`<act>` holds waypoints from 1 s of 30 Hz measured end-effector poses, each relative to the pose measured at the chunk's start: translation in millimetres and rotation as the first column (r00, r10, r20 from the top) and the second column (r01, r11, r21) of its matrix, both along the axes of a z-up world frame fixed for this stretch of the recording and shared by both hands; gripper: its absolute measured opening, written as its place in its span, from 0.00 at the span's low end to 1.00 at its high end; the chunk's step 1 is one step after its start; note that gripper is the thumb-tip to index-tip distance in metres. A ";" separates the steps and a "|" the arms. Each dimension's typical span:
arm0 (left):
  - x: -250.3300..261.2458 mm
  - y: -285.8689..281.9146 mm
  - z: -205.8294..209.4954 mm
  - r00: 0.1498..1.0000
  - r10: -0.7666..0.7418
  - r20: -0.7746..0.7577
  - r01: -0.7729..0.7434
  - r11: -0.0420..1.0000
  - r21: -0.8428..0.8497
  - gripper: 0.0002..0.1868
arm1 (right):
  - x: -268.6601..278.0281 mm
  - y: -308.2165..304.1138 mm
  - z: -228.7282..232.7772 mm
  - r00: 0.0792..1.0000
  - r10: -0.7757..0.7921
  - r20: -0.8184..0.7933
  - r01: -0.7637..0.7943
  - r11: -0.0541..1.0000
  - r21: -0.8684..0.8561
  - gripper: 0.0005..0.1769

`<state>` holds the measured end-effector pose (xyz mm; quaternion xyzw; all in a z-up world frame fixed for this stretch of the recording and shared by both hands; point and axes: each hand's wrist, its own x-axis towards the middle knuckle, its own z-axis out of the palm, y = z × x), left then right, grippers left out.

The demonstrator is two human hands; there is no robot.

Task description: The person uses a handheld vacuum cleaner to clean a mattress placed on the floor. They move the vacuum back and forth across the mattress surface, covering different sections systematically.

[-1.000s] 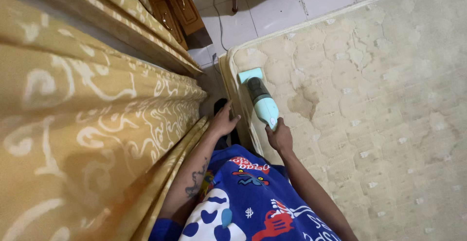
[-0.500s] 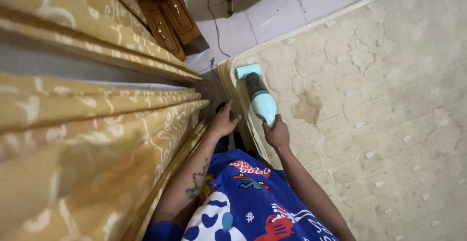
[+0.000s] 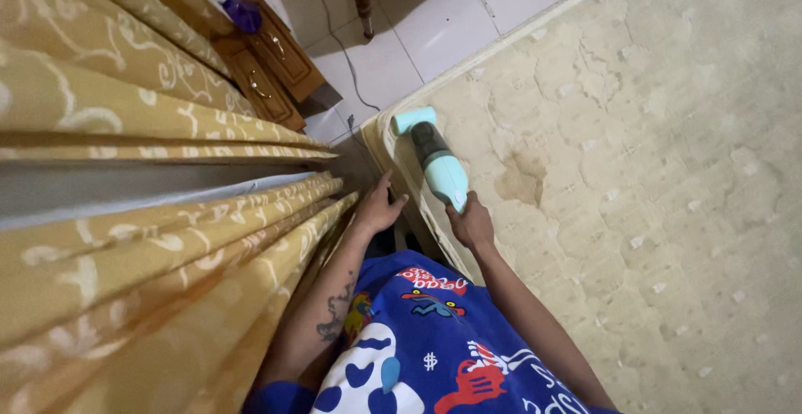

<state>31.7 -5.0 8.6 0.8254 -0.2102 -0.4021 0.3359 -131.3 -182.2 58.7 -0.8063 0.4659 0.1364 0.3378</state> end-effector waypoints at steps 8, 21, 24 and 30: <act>17.5 -1.1 2.2 0.999 -0.046 -0.026 0.047 0.998 0.043 0.46 | -51.9 16.9 0.8 0.997 -0.067 -0.049 0.064 0.997 -0.048 0.27; 40.1 -5.0 -5.3 0.991 -0.135 -0.014 0.135 0.991 0.022 0.45 | 38.8 -1.6 -3.0 0.980 -0.197 -0.028 0.195 0.979 -0.055 0.29; 48.2 2.2 -11.2 0.990 -0.138 0.009 0.138 0.990 0.023 0.45 | 36.5 2.1 -6.1 0.980 -0.201 -0.016 0.200 0.979 -0.038 0.29; 60.9 8.6 -25.1 0.984 -0.176 0.010 0.176 0.984 -0.035 0.46 | 3.7 29.4 -8.9 0.974 -0.220 -0.054 0.218 0.975 -0.053 0.29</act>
